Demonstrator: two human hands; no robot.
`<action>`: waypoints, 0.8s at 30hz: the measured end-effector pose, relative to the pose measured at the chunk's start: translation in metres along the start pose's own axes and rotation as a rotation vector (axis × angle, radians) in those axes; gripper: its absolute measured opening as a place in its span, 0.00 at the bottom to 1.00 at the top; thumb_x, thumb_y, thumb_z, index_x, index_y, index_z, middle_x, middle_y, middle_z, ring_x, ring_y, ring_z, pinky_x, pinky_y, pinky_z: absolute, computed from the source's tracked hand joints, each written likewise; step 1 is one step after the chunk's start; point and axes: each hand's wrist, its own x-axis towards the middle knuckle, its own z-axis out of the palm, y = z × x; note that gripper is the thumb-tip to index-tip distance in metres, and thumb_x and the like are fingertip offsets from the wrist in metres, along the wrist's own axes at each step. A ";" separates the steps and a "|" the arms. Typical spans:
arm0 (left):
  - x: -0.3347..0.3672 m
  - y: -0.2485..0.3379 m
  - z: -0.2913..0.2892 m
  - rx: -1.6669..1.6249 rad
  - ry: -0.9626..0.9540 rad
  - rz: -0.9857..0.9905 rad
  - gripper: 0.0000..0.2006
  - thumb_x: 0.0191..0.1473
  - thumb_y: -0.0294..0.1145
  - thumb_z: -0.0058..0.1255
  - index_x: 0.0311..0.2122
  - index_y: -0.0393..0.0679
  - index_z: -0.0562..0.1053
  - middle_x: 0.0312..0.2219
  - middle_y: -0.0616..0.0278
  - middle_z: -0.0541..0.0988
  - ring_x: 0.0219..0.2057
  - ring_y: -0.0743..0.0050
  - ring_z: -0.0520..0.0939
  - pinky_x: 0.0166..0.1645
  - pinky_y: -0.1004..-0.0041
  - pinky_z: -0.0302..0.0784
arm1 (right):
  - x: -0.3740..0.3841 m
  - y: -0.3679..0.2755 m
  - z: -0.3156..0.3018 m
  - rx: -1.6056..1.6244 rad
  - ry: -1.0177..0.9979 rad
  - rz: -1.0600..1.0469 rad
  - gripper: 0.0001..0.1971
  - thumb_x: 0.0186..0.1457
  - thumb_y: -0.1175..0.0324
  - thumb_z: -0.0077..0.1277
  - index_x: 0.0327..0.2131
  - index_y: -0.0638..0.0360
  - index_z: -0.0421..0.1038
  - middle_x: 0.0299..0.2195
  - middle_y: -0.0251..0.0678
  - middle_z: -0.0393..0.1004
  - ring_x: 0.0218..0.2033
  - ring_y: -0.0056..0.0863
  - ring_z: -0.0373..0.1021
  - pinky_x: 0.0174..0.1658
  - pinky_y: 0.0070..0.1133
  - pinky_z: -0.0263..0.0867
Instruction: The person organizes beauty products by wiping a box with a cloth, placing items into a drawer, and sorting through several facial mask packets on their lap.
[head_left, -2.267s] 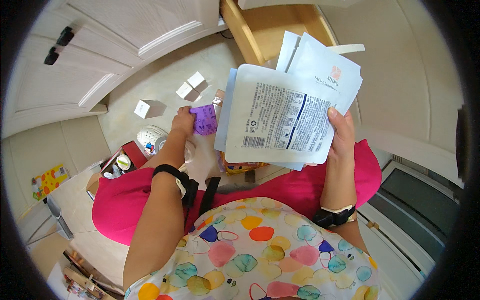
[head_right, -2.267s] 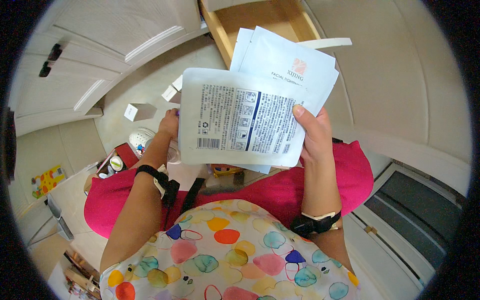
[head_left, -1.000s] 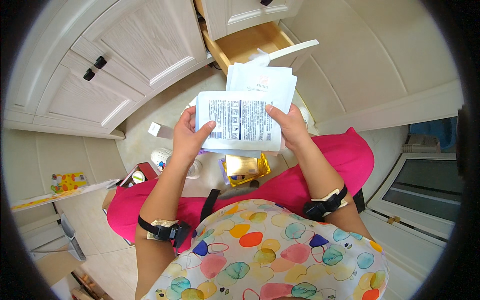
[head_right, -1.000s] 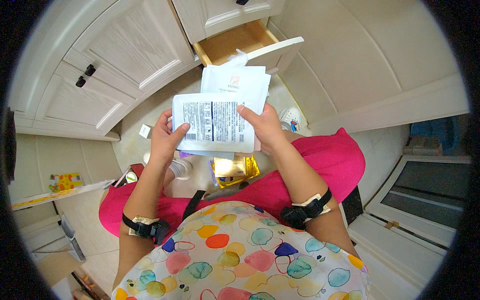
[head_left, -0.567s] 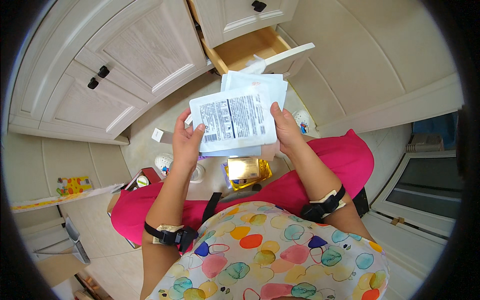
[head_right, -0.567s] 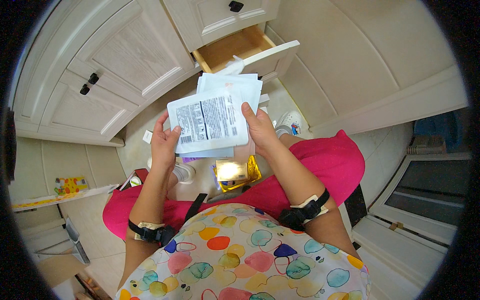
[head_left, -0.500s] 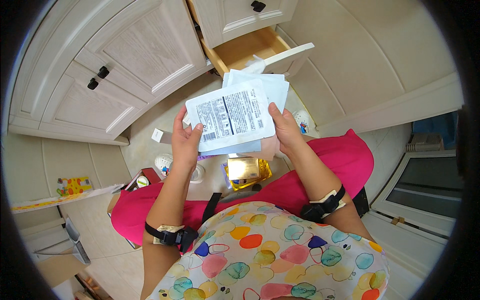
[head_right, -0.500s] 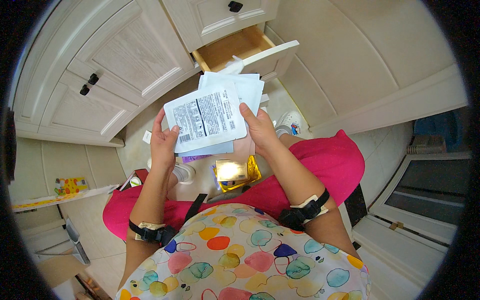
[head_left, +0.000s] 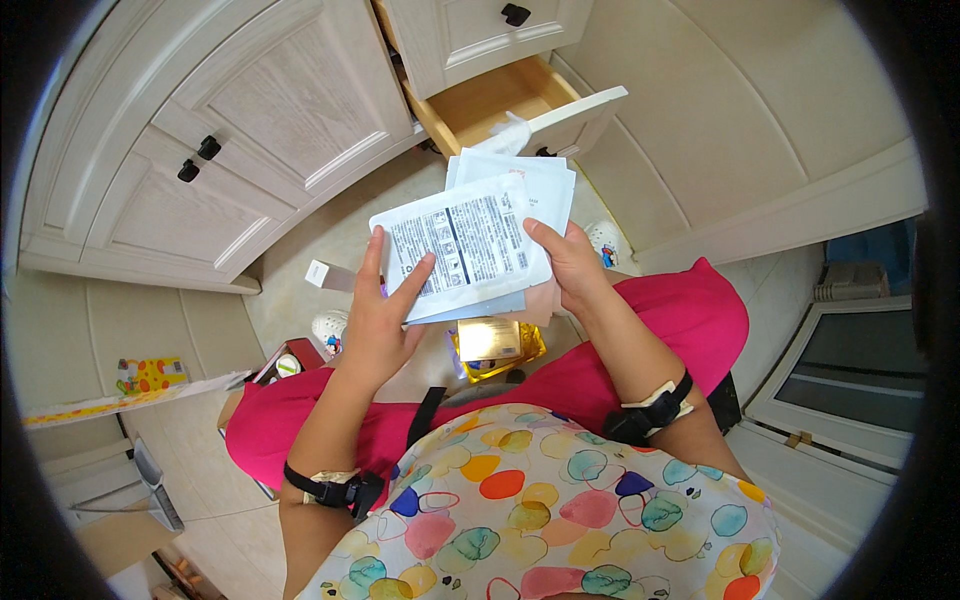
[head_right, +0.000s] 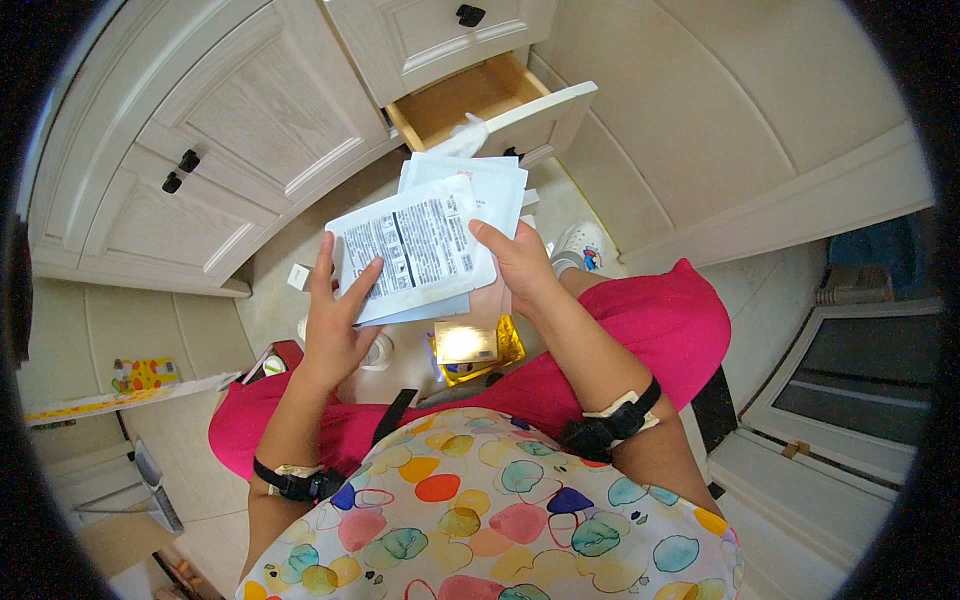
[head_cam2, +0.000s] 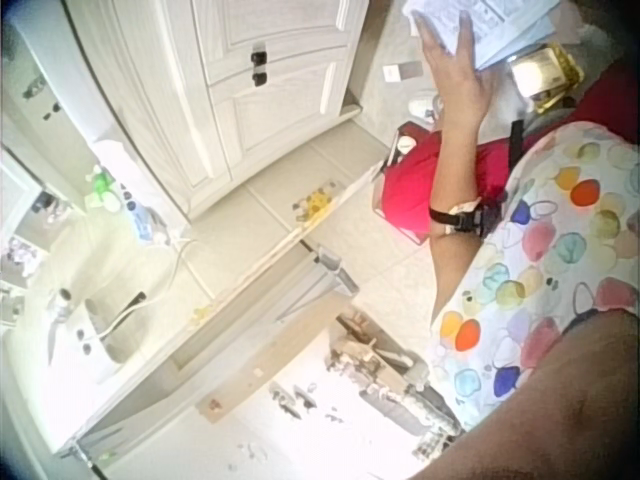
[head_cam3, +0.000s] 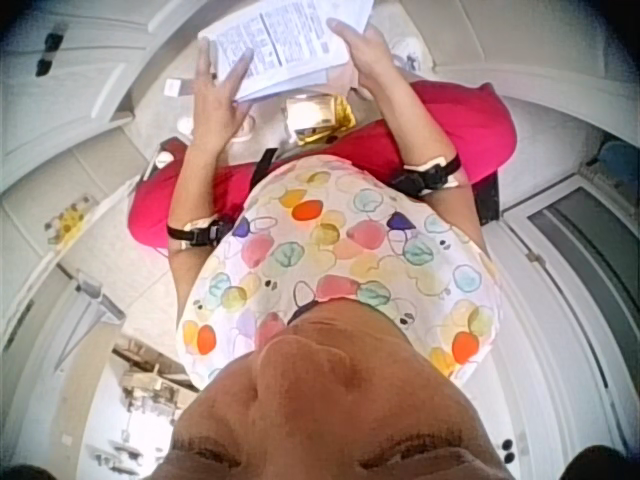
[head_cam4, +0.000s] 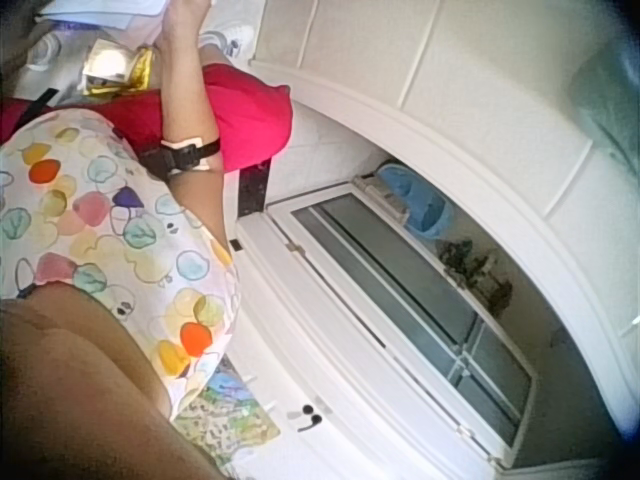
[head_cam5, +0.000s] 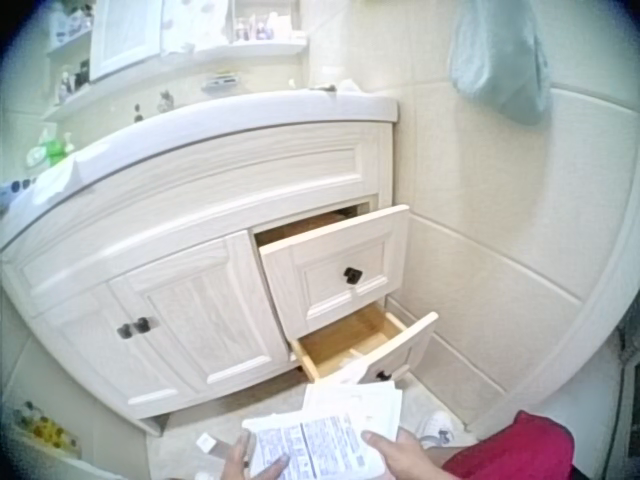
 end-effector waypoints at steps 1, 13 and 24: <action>0.000 0.000 -0.001 0.040 -0.018 -0.019 0.31 0.34 0.22 0.57 0.50 0.55 0.69 0.56 0.42 0.56 0.52 0.42 0.63 0.53 0.62 0.63 | 0.000 0.002 0.000 -0.007 0.000 -0.010 0.19 0.52 0.69 0.50 0.46 0.67 0.62 0.42 0.40 0.70 0.40 0.28 0.70 0.43 0.23 0.66; -0.032 -0.074 -0.007 -0.374 0.273 -0.372 0.11 0.49 0.26 0.46 0.39 0.39 0.73 0.32 0.59 0.78 0.35 0.68 0.75 0.41 0.69 0.70 | 0.000 0.002 -0.001 -0.108 0.085 -0.132 0.20 0.54 0.61 0.50 0.44 0.65 0.65 0.40 0.39 0.71 0.39 0.25 0.69 0.42 0.21 0.65; -0.058 -0.190 0.085 -0.365 -0.756 -0.705 0.15 0.51 0.34 0.49 0.41 0.34 0.72 0.29 0.52 0.78 0.31 0.67 0.77 0.39 0.70 0.71 | 0.008 -0.006 -0.004 -0.145 0.128 -0.218 0.21 0.54 0.61 0.50 0.46 0.66 0.64 0.42 0.39 0.70 0.41 0.25 0.68 0.44 0.21 0.64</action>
